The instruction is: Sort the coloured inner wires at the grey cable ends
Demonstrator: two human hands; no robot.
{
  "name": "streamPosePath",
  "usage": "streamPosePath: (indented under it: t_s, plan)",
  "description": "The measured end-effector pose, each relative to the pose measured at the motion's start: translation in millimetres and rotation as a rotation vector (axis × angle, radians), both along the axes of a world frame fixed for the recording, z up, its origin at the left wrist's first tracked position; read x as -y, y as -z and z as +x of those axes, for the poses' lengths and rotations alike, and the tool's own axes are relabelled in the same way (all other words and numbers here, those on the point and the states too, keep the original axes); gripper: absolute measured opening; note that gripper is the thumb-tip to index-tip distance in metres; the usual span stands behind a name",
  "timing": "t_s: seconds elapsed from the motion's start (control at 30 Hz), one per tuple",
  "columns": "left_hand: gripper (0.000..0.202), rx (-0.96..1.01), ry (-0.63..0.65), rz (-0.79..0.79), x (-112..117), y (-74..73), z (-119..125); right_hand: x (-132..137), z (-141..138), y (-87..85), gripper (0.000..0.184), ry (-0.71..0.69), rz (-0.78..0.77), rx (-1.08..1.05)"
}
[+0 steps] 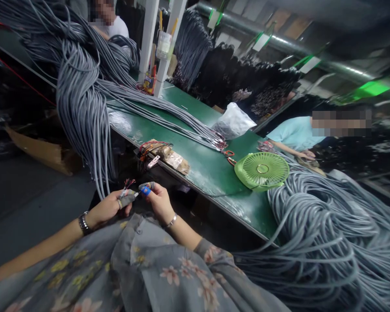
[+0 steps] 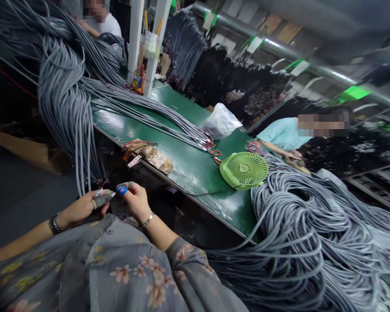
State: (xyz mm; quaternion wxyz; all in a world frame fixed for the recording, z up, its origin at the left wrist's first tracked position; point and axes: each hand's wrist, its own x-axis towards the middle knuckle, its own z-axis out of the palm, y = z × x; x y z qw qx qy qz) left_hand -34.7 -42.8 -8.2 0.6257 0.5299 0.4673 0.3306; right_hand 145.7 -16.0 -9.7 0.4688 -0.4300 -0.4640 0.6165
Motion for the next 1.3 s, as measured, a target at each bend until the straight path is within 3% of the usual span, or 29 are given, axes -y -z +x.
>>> streamPosePath:
  t_s: [0.13,0.27,0.37,0.53,0.77,0.9,1.1,1.3]
  plan:
    - [0.048,0.029,-0.022,-0.055,-9.5,-10.1,-0.9,-8.6,4.2,2.1,0.043,-0.099,0.026,-0.019]
    - [0.050,-0.015,0.029,-0.056,-20.7,-18.6,0.3,-22.4,6.4,4.1,0.047,-0.194,0.010,0.013]
    - [0.056,-0.065,0.071,-0.076,-27.0,-20.3,5.7,-31.6,7.5,3.8,0.050,-0.184,-0.080,-0.002]
    - [0.052,-0.020,0.014,-0.153,-35.8,-18.9,18.7,-40.2,10.7,-1.1,0.055,-0.129,-0.205,-0.074]
    - [0.039,-0.002,0.003,-0.280,-47.9,-17.7,25.8,-48.8,10.7,-1.3,0.053,-0.159,-0.171,-0.001]
    - [0.044,0.047,-0.052,-0.282,-48.9,-18.5,20.0,-49.3,11.2,0.6,0.053,-0.129,-0.189,-0.081]
    - [0.051,0.129,-0.027,-0.366,-45.8,-22.2,15.4,-47.3,11.5,5.4,0.052,-0.091,-0.241,-0.132]
    - [0.044,0.144,-0.158,-0.319,-41.2,-20.9,18.9,-46.1,11.6,3.0,0.053,-0.183,-0.254,-0.170]
